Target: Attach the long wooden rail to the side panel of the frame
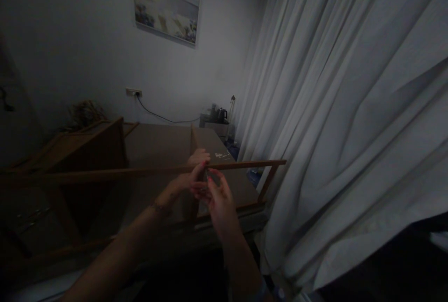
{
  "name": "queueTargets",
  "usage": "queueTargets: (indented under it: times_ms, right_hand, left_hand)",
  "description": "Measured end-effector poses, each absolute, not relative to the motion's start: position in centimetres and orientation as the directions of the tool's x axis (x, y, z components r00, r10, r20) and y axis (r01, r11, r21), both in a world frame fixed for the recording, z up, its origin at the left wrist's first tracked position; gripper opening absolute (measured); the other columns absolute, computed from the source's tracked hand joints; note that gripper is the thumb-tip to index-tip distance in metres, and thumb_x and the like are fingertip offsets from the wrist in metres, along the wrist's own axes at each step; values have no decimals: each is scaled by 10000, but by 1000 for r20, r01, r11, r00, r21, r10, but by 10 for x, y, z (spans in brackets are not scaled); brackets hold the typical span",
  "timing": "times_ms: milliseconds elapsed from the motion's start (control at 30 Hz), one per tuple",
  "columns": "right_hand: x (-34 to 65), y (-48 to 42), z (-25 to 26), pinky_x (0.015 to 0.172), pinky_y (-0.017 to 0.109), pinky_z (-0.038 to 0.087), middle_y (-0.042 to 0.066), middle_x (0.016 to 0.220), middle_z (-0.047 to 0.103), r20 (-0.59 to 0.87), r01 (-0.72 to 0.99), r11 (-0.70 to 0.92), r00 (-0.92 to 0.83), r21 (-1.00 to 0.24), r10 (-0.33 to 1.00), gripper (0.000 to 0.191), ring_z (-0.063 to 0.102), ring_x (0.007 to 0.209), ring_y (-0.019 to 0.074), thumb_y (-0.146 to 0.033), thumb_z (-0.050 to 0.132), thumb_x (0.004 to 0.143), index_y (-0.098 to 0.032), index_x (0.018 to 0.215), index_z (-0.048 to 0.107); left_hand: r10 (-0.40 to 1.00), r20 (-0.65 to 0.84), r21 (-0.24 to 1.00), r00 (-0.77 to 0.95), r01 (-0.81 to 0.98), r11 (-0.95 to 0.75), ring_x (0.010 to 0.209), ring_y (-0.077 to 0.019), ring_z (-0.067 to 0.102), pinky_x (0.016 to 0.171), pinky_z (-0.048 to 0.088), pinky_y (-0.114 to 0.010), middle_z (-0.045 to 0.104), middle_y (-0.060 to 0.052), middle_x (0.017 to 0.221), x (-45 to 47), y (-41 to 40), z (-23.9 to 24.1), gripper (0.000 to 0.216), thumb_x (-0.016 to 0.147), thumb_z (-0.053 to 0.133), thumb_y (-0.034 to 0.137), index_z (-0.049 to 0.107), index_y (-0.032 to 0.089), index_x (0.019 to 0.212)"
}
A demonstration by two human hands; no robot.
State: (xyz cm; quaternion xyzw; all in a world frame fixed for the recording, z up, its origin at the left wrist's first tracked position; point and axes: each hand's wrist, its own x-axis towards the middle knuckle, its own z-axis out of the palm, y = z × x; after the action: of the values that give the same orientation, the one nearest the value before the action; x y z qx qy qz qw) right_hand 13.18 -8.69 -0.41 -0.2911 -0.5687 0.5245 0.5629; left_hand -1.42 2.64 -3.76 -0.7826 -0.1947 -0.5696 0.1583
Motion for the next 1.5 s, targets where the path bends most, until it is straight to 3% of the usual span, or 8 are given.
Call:
queueTargets:
  times_ms: [100, 200, 433, 567, 833, 1000, 1100, 1500]
  right_hand:
    - [138, -85, -9, 652, 301, 565, 41, 791, 740, 544, 17, 554, -165, -832, 823, 263, 729, 736, 188, -389, 367, 1009, -215, 1191, 443]
    - [155, -82, -4, 775, 327, 549, 74, 936, 726, 793, 402, 825, -302, -397, 528, 248, 695, 884, 189, -308, 357, 1022, -211, 1119, 564]
    - [177, -70, 8, 816, 348, 511, 52, 872, 709, 771, 430, 895, -526, -121, 358, 273, 624, 812, 200, -284, 477, 992, -235, 1186, 663]
    - [177, -61, 7, 849, 349, 498, 55, 944, 694, 807, 418, 901, -488, -119, 333, 301, 612, 885, 203, -349, 535, 964, -238, 1226, 633]
    - [155, -60, 1, 744, 318, 480, 19, 718, 598, 877, 419, 834, -152, -360, 455, 246, 578, 724, 178, -373, 593, 920, -221, 736, 655]
    - [132, -67, -4, 472, 204, 424, -65, 617, 516, 766, 250, 735, 46, -630, 641, 272, 509, 490, 104, -335, 388, 1009, -219, 1228, 500]
    - [131, -71, -7, 447, 182, 442, -55, 639, 558, 699, 153, 685, 53, -712, 714, 242, 550, 502, 96, -351, 430, 995, -208, 1171, 516]
    - [184, -72, 21, 875, 297, 557, 37, 1067, 717, 727, 309, 927, -584, -214, 362, 258, 687, 989, 171, -221, 470, 992, -262, 1190, 631]
  left_hand:
    - [91, 959, -51, 267, 482, -875, 1094, -240, 603, 1025, 449, -464, 659, -136, 1112, -13, 27, -38, 356, 973, 362, 392, 563, 148, 1137]
    - [88, 968, -37, 233, 483, -875, 1066, -205, 613, 1045, 440, -463, 673, -105, 1060, -11, 28, -37, 328, 999, 280, 290, 562, 160, 1106]
    - [107, 972, -6, 210, 477, -879, 1120, -216, 579, 1064, 421, -497, 645, -121, 1117, -11, 29, -41, 322, 997, 285, 283, 542, 157, 1144]
    - [111, 968, -7, 227, 465, -885, 1112, -224, 572, 1064, 413, -506, 640, -117, 1122, -12, 28, -42, 327, 993, 305, 335, 562, 168, 1109]
    - [184, 957, 57, 225, 475, -878, 1011, -214, 589, 1017, 431, -488, 650, -105, 993, -6, 28, -35, 426, 1009, 209, 338, 592, 154, 970]
    - [135, 969, 19, 209, 478, -878, 1101, -221, 577, 1058, 405, -516, 633, -99, 1100, -9, 27, -39, 292, 996, 307, 320, 547, 186, 1094]
    - [72, 980, -24, 186, 467, -884, 1108, -205, 583, 1047, 439, -497, 624, -87, 1107, -9, 26, -41, 258, 996, 309, 269, 507, 205, 1148]
    - [61, 973, -61, 223, 503, -862, 1158, -215, 566, 1067, 437, -498, 636, -122, 1142, -6, 10, -35, 301, 973, 339, 179, 484, 158, 1237]
